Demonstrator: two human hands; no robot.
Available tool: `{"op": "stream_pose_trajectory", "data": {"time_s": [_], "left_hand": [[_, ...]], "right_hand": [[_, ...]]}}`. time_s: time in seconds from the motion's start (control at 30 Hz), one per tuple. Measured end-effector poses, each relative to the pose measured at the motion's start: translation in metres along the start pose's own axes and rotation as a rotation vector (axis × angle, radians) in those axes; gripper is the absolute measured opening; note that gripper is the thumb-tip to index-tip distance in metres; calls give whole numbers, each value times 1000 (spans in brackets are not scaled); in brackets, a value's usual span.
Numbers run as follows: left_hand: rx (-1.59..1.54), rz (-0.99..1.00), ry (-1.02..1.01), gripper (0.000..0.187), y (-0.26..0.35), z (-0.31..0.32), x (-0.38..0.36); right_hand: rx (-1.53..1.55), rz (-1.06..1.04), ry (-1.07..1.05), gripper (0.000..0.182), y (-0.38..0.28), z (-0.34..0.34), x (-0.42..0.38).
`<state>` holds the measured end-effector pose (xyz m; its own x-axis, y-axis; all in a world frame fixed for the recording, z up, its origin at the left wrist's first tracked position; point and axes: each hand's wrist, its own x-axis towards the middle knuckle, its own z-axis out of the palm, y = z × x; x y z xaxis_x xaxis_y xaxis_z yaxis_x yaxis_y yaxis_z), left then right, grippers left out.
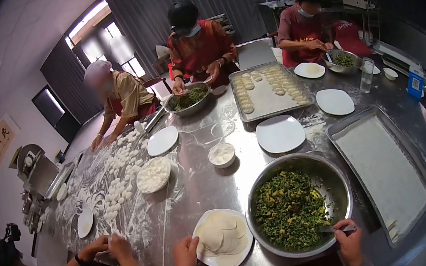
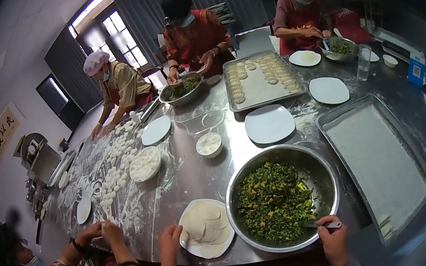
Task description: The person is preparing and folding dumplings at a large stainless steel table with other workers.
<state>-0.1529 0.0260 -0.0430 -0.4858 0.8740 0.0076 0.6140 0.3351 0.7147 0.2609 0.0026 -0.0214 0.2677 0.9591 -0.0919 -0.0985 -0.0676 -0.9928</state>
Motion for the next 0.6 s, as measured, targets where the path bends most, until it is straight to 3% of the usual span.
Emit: {"op": "stream_pose_trajectory", "data": {"time_s": [0.1,0.2,0.23,0.37,0.6], "left_hand": [[-132,-118,-16,31,-5,4,-24],[-224,29,55,41,-25,21,-43],[-176,-52,26,49,-23,24,-49],[-78,61,13,51,0,29,-68],[-385,-62,-43,44,-8,30,-49]], "right_hand": [[-1,30,25,9,-1,-11,-8],[-36,44,-3,7,0,-24,-11],[-53,41,-14,7,2,-27,-10],[-91,24,-38,8,2,-30,-5],[-19,-38,-128,14,2,-38,22]]}}
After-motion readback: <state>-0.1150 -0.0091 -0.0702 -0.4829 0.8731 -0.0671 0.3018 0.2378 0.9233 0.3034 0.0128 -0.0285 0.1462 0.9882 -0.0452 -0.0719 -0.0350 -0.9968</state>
